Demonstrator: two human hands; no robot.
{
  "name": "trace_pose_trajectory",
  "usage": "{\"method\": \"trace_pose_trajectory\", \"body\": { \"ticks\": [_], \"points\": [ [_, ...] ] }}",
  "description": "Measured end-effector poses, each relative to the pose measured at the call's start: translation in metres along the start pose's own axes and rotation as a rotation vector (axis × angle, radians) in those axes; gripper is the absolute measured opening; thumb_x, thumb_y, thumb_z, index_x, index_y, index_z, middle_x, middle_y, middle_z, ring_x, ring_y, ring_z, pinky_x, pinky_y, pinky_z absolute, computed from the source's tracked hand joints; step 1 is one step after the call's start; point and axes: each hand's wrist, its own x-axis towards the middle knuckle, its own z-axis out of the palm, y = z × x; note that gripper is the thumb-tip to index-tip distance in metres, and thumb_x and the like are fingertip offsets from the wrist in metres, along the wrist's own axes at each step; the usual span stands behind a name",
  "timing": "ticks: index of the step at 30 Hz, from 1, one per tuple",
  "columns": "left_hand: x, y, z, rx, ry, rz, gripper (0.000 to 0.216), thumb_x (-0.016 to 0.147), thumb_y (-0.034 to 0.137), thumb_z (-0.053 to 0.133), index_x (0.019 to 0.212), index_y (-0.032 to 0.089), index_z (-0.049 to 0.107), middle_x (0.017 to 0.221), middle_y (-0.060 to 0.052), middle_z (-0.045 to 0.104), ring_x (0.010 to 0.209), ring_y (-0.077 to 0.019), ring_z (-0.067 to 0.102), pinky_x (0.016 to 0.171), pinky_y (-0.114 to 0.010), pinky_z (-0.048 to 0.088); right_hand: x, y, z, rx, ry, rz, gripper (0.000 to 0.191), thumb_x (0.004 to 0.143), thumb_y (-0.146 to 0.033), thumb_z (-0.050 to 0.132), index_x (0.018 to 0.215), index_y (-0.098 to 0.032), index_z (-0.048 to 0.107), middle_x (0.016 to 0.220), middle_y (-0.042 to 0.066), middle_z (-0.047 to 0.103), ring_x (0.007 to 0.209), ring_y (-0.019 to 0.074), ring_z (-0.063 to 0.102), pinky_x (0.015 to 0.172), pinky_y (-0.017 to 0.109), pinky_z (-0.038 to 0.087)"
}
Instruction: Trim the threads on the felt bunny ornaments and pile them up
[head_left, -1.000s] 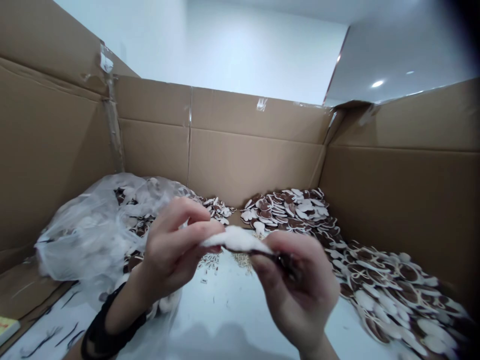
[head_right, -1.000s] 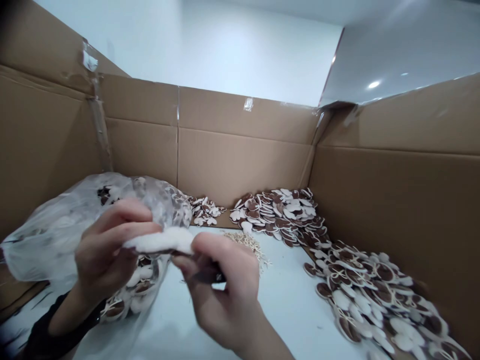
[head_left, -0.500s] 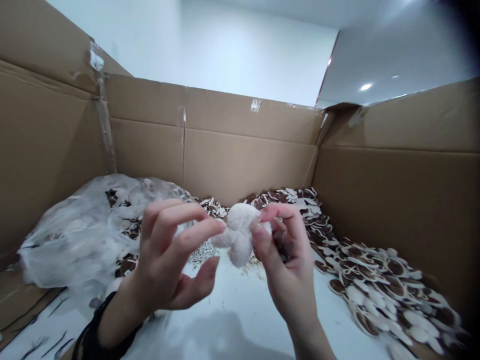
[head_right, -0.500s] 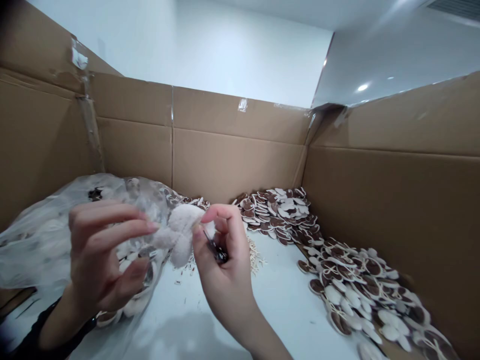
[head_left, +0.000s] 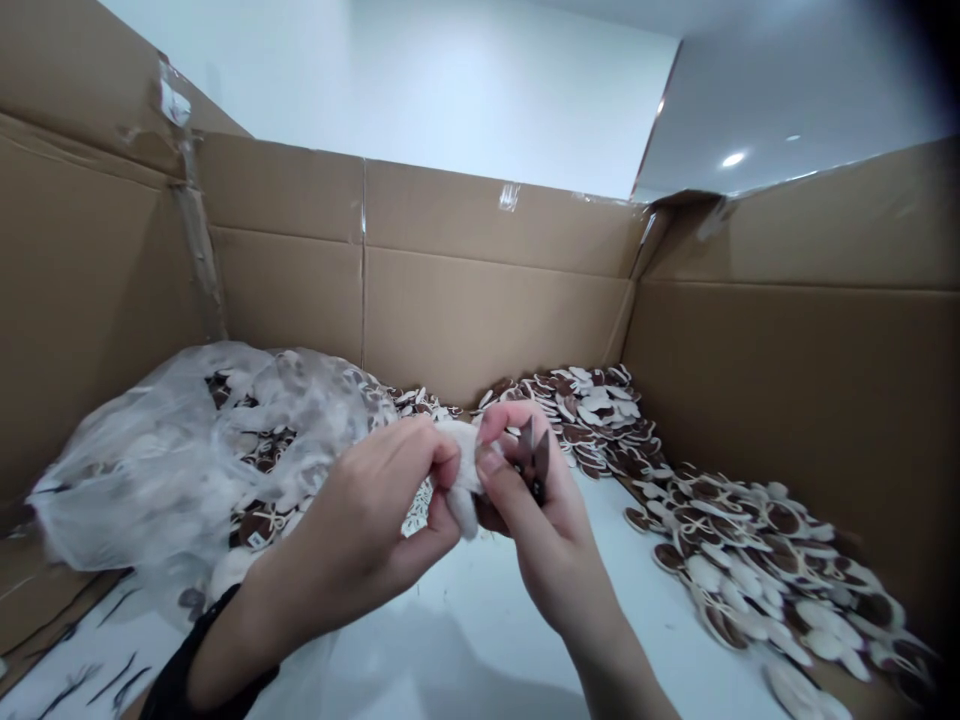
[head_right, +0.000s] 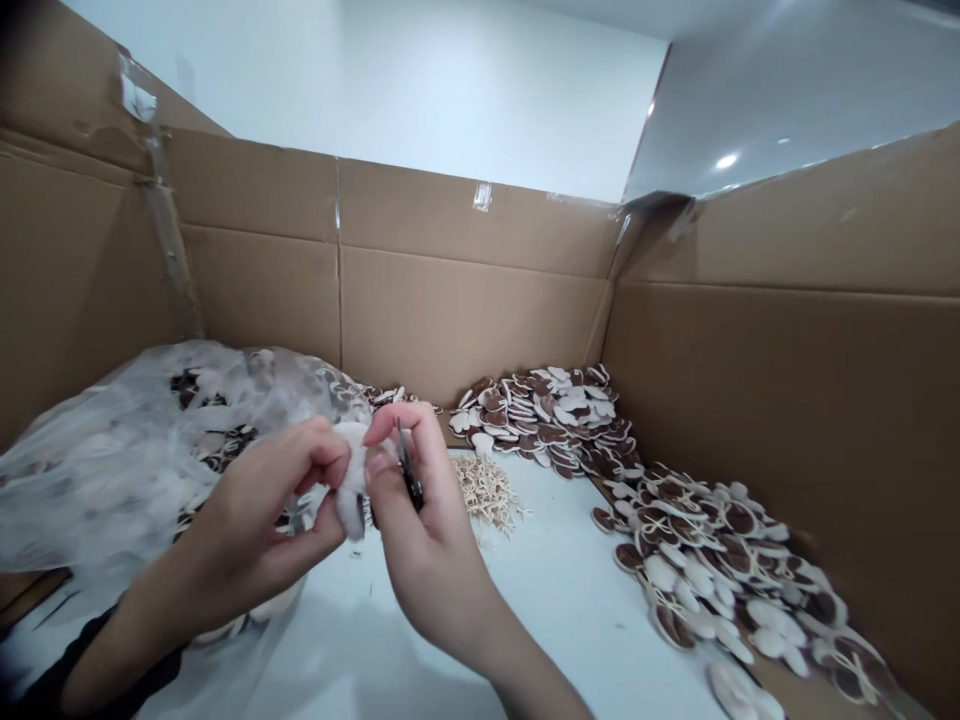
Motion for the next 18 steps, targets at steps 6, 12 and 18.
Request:
{"method": "trace_pose_trajectory", "body": {
  "ticks": [6,12,18],
  "points": [
    [-0.002,-0.008,-0.01,-0.304,-0.124,-0.167,0.022,0.07,-0.001,0.044,0.074,0.02,0.038,0.069,0.005,0.044,0.061,-0.0093,0.042,0.057,-0.021,0.034,0.003,0.008,0.002,0.236,-0.146,0.058,0.013,0.099,-0.028,0.043,0.086,-0.024,0.042,0.068,-0.006,0.033,0.054,0.0082,0.028,0.049,0.018,0.028],
    [0.0,-0.019,0.002,-0.601,-0.056,-0.12,0.039,0.081,0.003,0.049,0.06,0.018,0.02,0.06,0.004,0.03,0.058,-0.0102,0.032,0.058,-0.023,0.032,0.005,0.011,-0.004,0.37,-0.11,0.087,0.01,0.094,-0.027,0.049,0.086,-0.025,0.044,0.068,-0.005,0.031,0.052,0.0087,0.023,0.043,0.018,0.023],
    [-0.003,-0.016,0.004,-0.664,-0.023,-0.21,0.026,0.083,0.006,0.048,0.07,0.02,0.03,0.07,0.003,0.035,0.064,-0.0118,0.035,0.057,-0.025,0.031,0.011,0.014,-0.01,0.295,-0.004,0.027,0.007,0.091,-0.025,0.052,0.086,-0.026,0.048,0.068,-0.004,0.034,0.051,0.0091,0.027,0.041,0.017,0.026]
  ]
}}
